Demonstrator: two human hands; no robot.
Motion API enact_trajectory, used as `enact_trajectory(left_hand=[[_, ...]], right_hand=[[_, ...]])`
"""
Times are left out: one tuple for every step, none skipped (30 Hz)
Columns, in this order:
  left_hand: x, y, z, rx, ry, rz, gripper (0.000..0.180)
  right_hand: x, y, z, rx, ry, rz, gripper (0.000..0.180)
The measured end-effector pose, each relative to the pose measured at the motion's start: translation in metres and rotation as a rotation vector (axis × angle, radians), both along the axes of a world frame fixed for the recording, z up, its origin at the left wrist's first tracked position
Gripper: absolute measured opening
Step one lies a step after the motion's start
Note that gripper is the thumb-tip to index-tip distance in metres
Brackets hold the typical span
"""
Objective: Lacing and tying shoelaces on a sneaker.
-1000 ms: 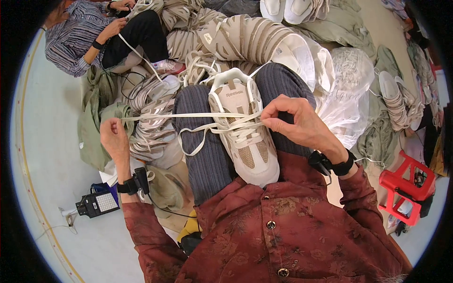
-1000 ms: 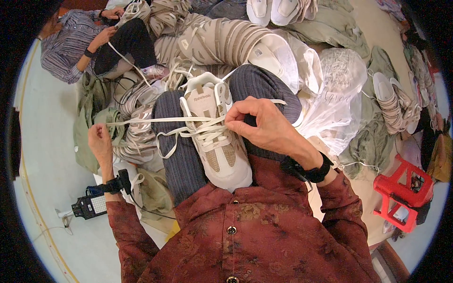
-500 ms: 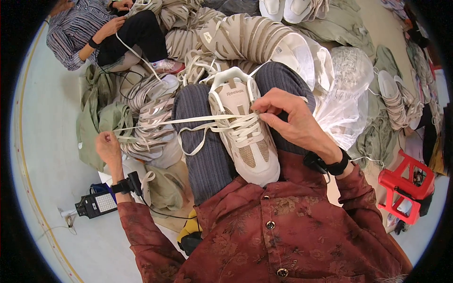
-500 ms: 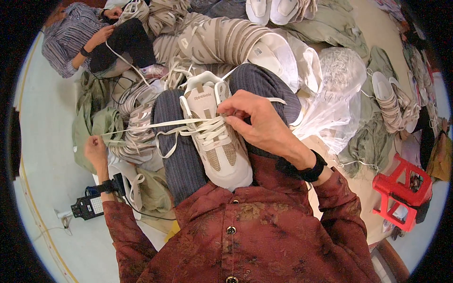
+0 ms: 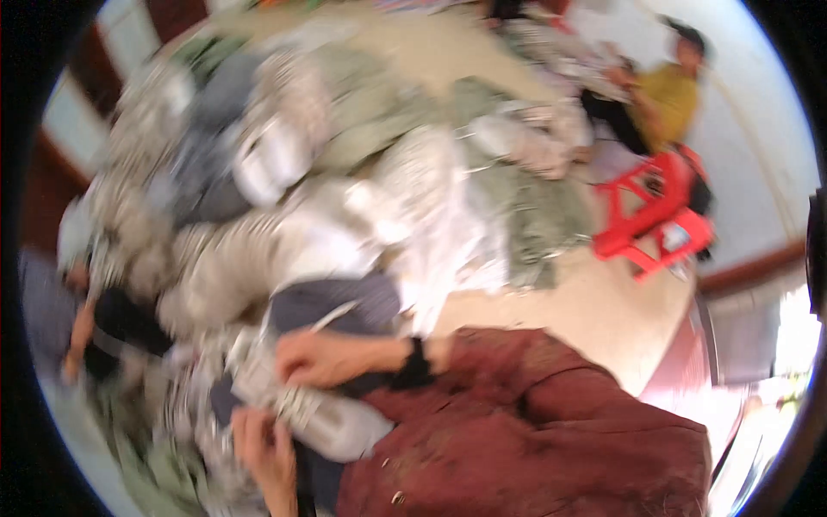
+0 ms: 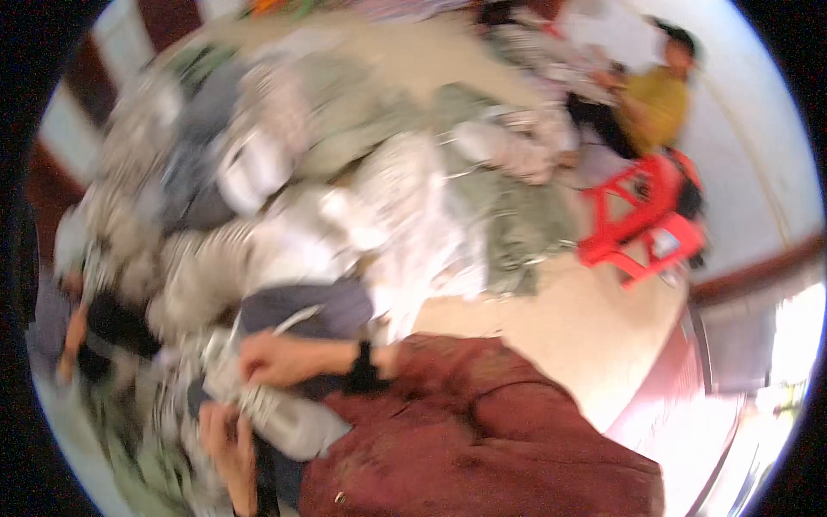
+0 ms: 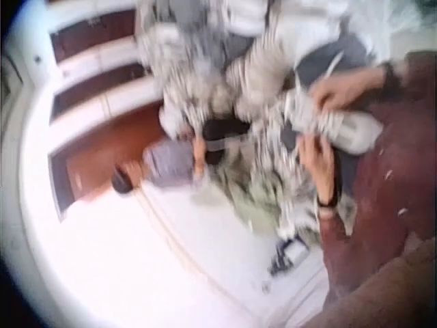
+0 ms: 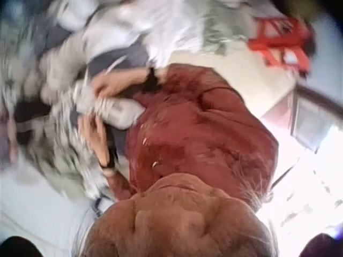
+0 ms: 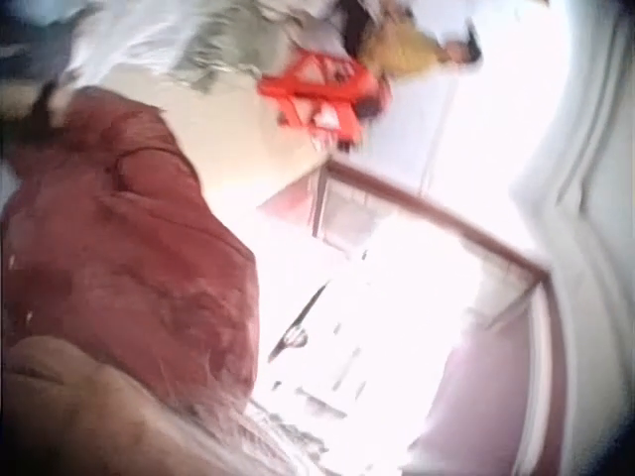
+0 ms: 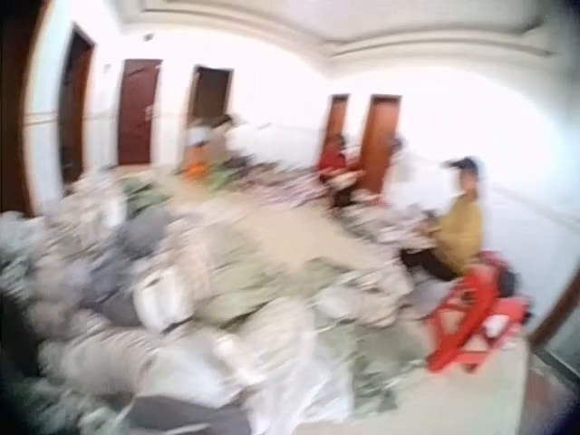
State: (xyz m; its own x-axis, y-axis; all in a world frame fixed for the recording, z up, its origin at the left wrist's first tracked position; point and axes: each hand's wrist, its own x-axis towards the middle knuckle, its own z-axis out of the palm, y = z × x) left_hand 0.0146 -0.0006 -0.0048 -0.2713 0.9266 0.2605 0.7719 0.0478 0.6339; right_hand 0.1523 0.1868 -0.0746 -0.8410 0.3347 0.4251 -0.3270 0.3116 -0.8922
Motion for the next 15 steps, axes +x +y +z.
enact_trajectory(left_hand=[[0.008,0.004,0.005,0.067,0.033,0.056,0.007],[0.006,0.002,0.009,-0.053,0.054,0.033,0.010],[0.020,0.009,0.029,-0.024,0.092,-0.008,0.022],[0.019,0.008,0.026,-0.055,0.107,-0.011,0.016],[0.016,0.003,0.016,-0.046,0.158,-0.024,0.015],[0.012,0.003,0.011,-0.038,0.214,-0.024,0.015],[0.016,0.006,0.014,-0.029,0.234,-0.011,0.019],[0.022,0.007,0.018,-0.022,0.253,0.008,0.022],[0.025,0.007,0.019,-0.007,0.258,-0.012,0.022],[0.027,0.007,0.019,-0.047,0.248,0.027,0.026],[0.029,0.006,0.020,-0.089,0.237,0.069,0.030],[0.031,0.005,0.024,-0.077,0.241,0.061,0.030],[0.033,0.003,0.028,-0.119,0.179,0.080,0.031],[0.034,0.002,0.030,-0.161,0.116,0.099,0.033],[0.033,0.001,0.028,-0.152,0.121,0.095,0.033]], right_hand=[[-0.009,-0.004,-0.010,-0.052,0.059,0.015,0.012],[-0.015,-0.004,-0.018,-0.052,0.079,-0.002,0.011],[-0.017,-0.003,-0.021,-0.054,0.052,0.007,0.009],[-0.019,-0.002,-0.020,-0.065,0.035,0.022,0.008],[-0.018,-0.002,-0.026,-0.103,0.017,0.028,0.008],[-0.020,-0.001,-0.027,-0.143,0.007,0.045,0.008],[-0.018,0.000,-0.025,-0.184,-0.024,0.067,0.010],[-0.016,0.002,-0.024,-0.172,-0.021,0.038,0.010],[-0.014,0.002,-0.025,-0.200,-0.030,0.057,0.010],[-0.014,0.001,-0.025,-0.229,-0.041,0.081,0.010],[-0.015,0.002,-0.025,-0.170,-0.028,0.046,0.011],[-0.016,0.001,-0.025,-0.160,-0.023,0.037,0.011],[-0.018,0.001,-0.026,-0.128,0.008,0.023,0.011],[-0.018,0.000,-0.026,-0.095,0.037,0.010,0.011],[-0.021,-0.003,-0.027,-0.087,0.042,0.006,0.011]])
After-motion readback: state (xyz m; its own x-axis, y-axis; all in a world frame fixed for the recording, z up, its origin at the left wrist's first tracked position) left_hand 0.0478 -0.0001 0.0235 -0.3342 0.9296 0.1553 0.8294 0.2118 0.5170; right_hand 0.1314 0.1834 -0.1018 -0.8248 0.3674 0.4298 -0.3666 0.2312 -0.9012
